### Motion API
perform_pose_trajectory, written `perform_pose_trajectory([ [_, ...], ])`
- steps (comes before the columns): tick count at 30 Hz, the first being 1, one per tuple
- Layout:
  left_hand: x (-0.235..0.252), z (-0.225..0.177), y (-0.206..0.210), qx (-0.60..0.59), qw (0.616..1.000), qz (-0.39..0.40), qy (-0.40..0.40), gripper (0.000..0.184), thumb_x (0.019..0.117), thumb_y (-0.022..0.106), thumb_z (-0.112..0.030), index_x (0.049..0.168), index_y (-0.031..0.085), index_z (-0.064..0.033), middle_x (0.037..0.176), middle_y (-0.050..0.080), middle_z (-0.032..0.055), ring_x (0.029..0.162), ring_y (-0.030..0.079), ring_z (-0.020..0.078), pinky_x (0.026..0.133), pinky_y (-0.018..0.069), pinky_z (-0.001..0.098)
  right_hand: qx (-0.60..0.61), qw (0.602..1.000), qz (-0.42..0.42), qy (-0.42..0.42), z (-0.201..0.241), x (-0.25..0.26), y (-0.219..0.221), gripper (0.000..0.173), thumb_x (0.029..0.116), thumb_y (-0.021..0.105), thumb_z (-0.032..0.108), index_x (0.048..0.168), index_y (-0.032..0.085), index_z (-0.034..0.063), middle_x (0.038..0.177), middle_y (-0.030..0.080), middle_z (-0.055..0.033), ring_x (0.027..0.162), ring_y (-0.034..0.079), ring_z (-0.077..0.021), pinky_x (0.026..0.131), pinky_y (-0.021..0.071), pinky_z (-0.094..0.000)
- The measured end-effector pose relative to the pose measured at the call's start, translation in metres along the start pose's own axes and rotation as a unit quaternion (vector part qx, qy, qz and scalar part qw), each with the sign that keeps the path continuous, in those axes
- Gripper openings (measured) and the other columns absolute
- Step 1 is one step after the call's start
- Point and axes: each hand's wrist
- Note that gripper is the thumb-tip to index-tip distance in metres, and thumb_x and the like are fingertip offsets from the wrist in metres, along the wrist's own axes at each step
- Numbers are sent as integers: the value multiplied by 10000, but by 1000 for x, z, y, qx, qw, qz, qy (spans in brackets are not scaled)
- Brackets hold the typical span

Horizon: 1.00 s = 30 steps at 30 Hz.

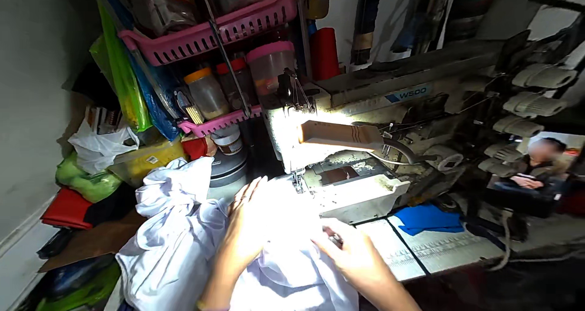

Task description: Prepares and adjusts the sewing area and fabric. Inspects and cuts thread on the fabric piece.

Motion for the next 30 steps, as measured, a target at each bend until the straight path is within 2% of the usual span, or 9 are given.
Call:
perform_pose_trajectory([
  [2,21,-7,17,44,998,37,-13,543,980,636,-238,1500,522,-132,1484,537,99,1400,439,327,1113,337,595,30,998,44,-27,0,3,14,219,971,610,260,946,747,90,841,692,-6,758,640,-63,696,542,-270],
  [5,43,-1,21,123,992,-18,-1,176,995,613,-136,1122,714,-69,1155,664,135,1102,622,333,925,473,562,5,996,54,-64,8,11,6,220,985,587,253,966,761,120,891,696,3,832,652,-62,748,548,-276],
  [7,49,23,12,112,991,-71,-13,144,995,613,-80,1061,705,9,1089,662,215,1004,651,402,870,494,621,-55,996,30,-56,15,19,-14,225,972,579,237,1026,781,152,948,734,8,896,691,-95,796,577,-365],
  [12,41,90,-24,153,973,-76,-152,294,959,605,-34,1234,704,-54,1363,581,242,1311,482,489,1015,371,709,-287,957,-10,-44,25,59,-47,348,940,716,408,1210,734,189,964,688,-47,824,687,-235,723,562,-489],
  [15,37,72,-14,61,992,-99,-48,331,979,556,-7,1283,682,-42,1430,550,229,1337,487,449,1091,374,640,-357,933,47,-11,34,81,-43,651,904,680,615,1364,647,156,1092,668,-107,857,680,-294,732,541,-512],
  [19,46,20,16,-72,997,24,8,417,925,718,-427,1261,707,-180,1495,516,87,1439,395,324,1147,321,608,-382,922,45,-55,27,88,-36,649,905,663,630,1315,662,127,1037,677,-108,778,687,-287,647,551,-489],
  [24,57,17,39,-52,997,4,57,317,861,723,-495,952,765,-194,1200,666,61,1290,510,325,1062,363,623,-378,918,117,-9,41,89,-46,592,987,604,537,1393,598,105,1209,641,-152,917,690,-334,753,568,-531],
  [27,49,17,42,-22,993,-39,111,335,922,624,-447,949,740,-134,1083,697,90,1180,576,374,997,337,687,-372,918,136,23,45,91,-55,397,1042,563,275,1378,583,65,1286,608,-188,988,681,-376,800,556,-556],
  [30,47,17,42,-44,989,-55,127,354,939,635,-341,1121,693,-42,955,689,97,1010,618,366,912,385,654,-383,913,136,25,40,100,-60,431,1078,514,329,1407,555,52,1350,578,-185,1030,674,-374,832,548,-547],
])
Point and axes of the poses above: each hand's wrist, its own x-axis towards the middle knuckle, its own y-axis out of the palm, z = x × y
